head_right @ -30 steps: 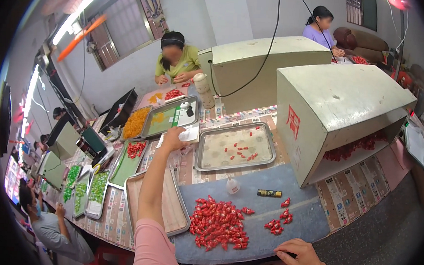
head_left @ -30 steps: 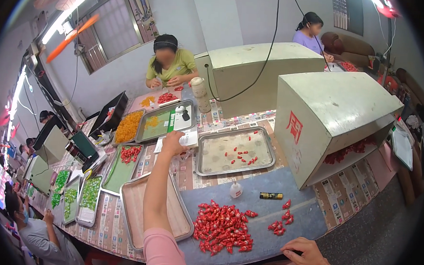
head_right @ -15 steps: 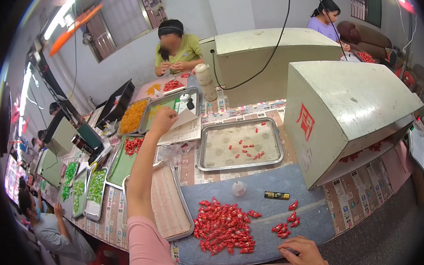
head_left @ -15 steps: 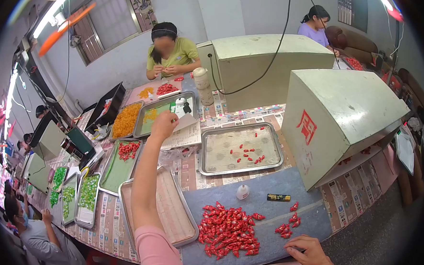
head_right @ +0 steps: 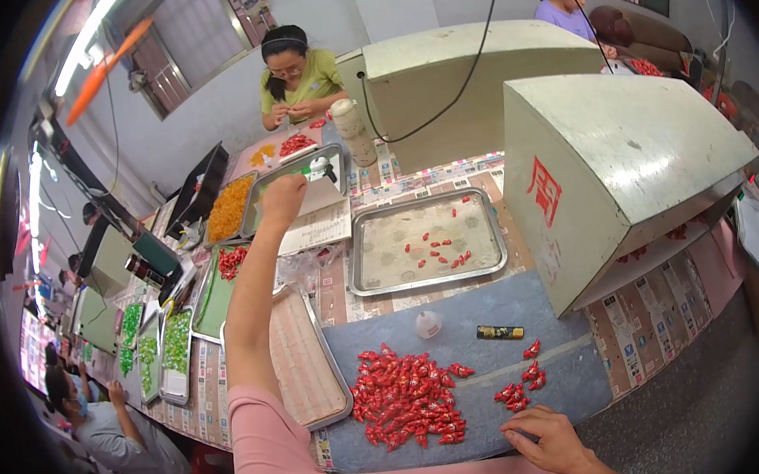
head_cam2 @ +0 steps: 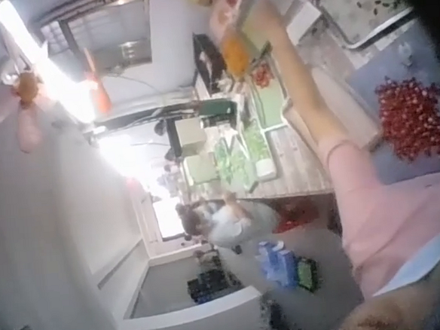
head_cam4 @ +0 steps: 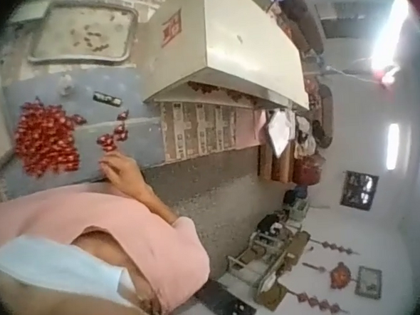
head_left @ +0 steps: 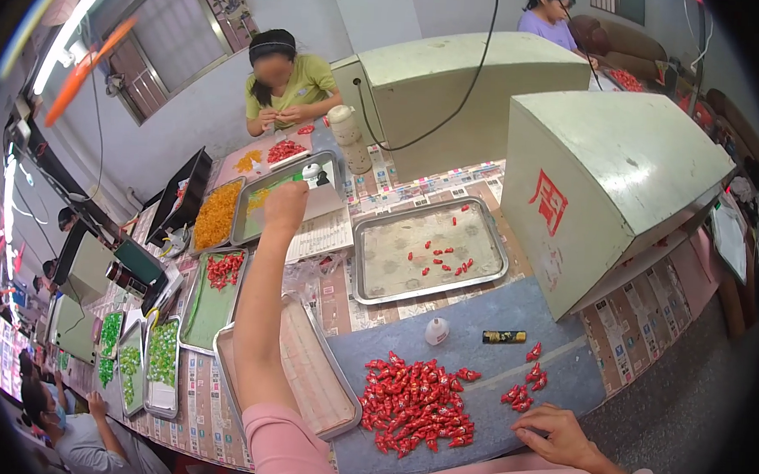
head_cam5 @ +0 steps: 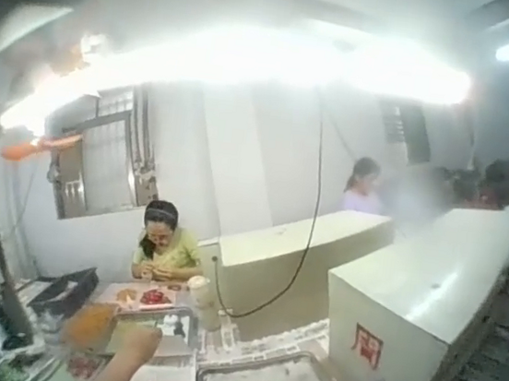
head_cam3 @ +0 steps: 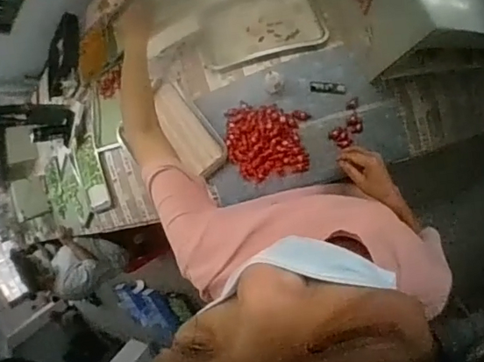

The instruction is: The person applies glue to small toy parts and attaches pieces together by hand to assemble figurines. The person then gathers and arranges the assembled figurines on the table before capping the glue bottle.

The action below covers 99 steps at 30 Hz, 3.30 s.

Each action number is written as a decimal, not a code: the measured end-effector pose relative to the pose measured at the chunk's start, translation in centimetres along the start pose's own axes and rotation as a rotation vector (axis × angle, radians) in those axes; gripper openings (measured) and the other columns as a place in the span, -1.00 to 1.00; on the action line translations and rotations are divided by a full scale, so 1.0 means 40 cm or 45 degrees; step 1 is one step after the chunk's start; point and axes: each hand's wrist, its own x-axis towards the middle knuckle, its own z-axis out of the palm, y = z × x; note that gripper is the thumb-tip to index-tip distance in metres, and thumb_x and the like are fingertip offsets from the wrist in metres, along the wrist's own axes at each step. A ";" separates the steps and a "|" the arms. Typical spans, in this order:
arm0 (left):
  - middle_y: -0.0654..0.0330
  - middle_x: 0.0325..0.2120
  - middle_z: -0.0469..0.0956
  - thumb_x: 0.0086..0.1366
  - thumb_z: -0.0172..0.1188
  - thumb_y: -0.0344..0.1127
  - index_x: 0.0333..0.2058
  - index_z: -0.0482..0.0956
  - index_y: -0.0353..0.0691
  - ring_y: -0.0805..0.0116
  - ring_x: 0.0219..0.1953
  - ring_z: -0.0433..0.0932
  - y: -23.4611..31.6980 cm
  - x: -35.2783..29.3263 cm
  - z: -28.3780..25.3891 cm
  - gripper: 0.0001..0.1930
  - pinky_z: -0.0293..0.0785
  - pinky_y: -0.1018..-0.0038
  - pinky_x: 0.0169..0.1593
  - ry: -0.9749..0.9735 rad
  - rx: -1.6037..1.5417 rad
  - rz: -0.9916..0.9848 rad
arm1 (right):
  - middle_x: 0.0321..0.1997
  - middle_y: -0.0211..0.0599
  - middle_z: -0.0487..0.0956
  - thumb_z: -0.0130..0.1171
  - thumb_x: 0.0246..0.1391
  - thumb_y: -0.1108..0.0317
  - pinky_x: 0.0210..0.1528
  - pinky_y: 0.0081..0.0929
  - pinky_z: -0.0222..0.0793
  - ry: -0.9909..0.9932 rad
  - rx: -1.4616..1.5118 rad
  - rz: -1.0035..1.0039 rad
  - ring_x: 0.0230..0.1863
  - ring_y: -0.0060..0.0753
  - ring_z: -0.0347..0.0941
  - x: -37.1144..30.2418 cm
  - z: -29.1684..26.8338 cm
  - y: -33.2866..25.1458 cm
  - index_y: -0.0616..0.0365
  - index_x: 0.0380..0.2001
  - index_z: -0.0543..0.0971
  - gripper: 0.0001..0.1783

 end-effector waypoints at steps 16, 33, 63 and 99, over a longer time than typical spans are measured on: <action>0.03 -0.10 0.53 -0.01 0.23 -0.50 -0.10 0.56 -0.15 0.03 -0.02 0.48 -0.034 -0.003 -0.035 -0.59 0.39 0.29 0.07 -0.271 -0.405 -0.106 | -0.31 -0.23 0.62 0.26 -0.04 0.42 -0.14 -0.37 0.44 -0.029 0.054 0.051 -0.23 -0.21 0.53 0.000 -0.007 0.019 0.16 -0.35 0.64 -0.87; 0.08 -0.17 0.44 -0.10 0.28 -0.55 -0.31 0.50 -0.18 0.00 -0.02 0.38 -0.047 -0.274 -0.058 -0.69 0.35 0.25 0.04 -0.248 -0.323 0.046 | -0.34 -0.24 0.62 0.26 -0.08 0.48 -0.20 -0.39 0.42 0.064 0.067 0.059 -0.28 -0.24 0.53 -0.009 -0.020 0.033 0.16 -0.37 0.64 -0.87; 0.06 -0.43 0.43 0.02 0.22 -0.50 -0.48 0.51 -0.24 0.02 -0.31 0.46 -0.021 -0.391 0.020 -0.93 0.40 0.19 -0.29 0.214 -0.188 -0.223 | -0.35 -0.26 0.62 0.26 -0.07 0.45 -0.22 -0.39 0.43 0.011 0.015 -0.044 -0.31 -0.25 0.52 -0.036 0.008 0.015 0.15 -0.38 0.65 -0.88; 0.16 -0.51 0.46 -0.07 0.30 -0.47 -0.50 0.62 -0.23 0.33 -0.52 0.41 -0.072 -0.359 0.061 -0.91 0.37 0.45 -0.39 0.355 -0.585 -0.476 | -0.36 -0.25 0.62 0.25 -0.07 0.47 -0.22 -0.39 0.44 -0.018 0.031 0.016 -0.29 -0.25 0.52 -0.022 0.010 0.014 0.16 -0.37 0.65 -0.87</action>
